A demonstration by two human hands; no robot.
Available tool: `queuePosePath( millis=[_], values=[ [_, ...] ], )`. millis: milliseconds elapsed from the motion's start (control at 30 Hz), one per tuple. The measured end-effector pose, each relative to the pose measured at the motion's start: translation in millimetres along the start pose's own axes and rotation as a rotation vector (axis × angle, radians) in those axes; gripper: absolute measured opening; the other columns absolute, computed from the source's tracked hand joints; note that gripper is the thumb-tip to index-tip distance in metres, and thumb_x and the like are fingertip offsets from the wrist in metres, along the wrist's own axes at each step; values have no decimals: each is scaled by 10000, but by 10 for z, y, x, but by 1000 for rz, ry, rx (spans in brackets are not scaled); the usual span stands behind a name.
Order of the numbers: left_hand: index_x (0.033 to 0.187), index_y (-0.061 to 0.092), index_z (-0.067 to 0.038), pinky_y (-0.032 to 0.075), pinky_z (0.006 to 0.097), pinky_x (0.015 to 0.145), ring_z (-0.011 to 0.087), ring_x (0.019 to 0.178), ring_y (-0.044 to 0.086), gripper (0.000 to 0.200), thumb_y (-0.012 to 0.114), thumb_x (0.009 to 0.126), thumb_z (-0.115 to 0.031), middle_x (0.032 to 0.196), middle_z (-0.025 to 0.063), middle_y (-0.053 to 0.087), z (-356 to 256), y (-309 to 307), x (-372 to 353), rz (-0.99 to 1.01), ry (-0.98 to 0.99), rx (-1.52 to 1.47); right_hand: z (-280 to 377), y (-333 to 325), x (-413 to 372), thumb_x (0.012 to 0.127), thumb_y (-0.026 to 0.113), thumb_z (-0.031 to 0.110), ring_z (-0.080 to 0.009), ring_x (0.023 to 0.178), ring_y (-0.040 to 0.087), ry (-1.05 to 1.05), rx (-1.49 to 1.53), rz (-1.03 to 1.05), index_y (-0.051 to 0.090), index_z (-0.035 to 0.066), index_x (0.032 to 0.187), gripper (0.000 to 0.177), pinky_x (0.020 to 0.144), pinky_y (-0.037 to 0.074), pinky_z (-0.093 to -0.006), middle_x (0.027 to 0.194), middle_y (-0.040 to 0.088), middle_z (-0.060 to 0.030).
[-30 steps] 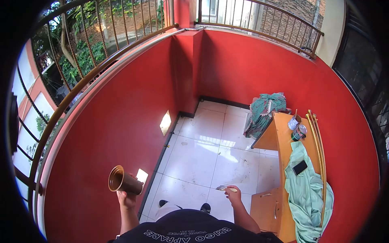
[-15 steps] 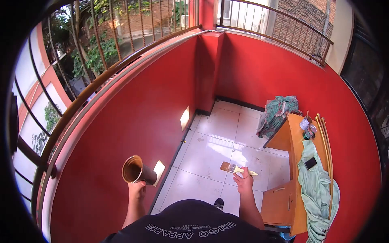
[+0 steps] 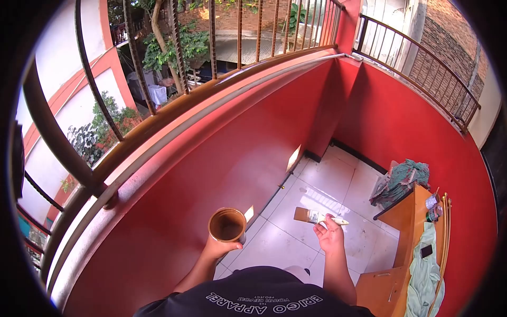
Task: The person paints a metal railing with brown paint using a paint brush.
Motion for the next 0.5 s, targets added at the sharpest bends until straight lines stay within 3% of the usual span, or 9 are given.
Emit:
queuePosePath(
  millis=[133,300,400,500],
  values=[
    [1327,482,-19,453,384,986,200,1143,568,981,987,537,-308,1210,89,603,28,25,204,5,-6,21,20,127,58,878,692,204,-206,899,598,37,5,26,593,192,1121,262,803,504,-364,1059,617,-18],
    [1316,483,-25,454,374,982,191,1141,564,956,986,543,-281,1217,86,592,298,134,492,3,-16,57,77,23,501,871,696,206,-208,889,591,88,43,-3,596,198,1064,217,788,492,-366,1036,628,-4],
    [1319,473,-28,440,378,1006,198,1168,552,955,985,547,-262,1238,91,579,317,382,719,-92,-133,-193,231,1,920,866,710,228,-205,897,588,127,52,20,594,193,1001,181,785,490,-356,994,639,5],
    [1362,414,-32,423,393,1035,209,1203,531,1031,990,534,-247,1269,95,556,394,556,1111,-53,-75,-12,522,128,1317,865,715,242,-200,911,579,120,43,43,595,193,996,185,785,486,-348,999,638,7]
  ],
)
Point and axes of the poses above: each hand's wrist, its own x-axis towards the middle knuckle, its own y-axis out of the palm, z = x × y, the point moved 1 cm from there along x, towards the middle knuckle
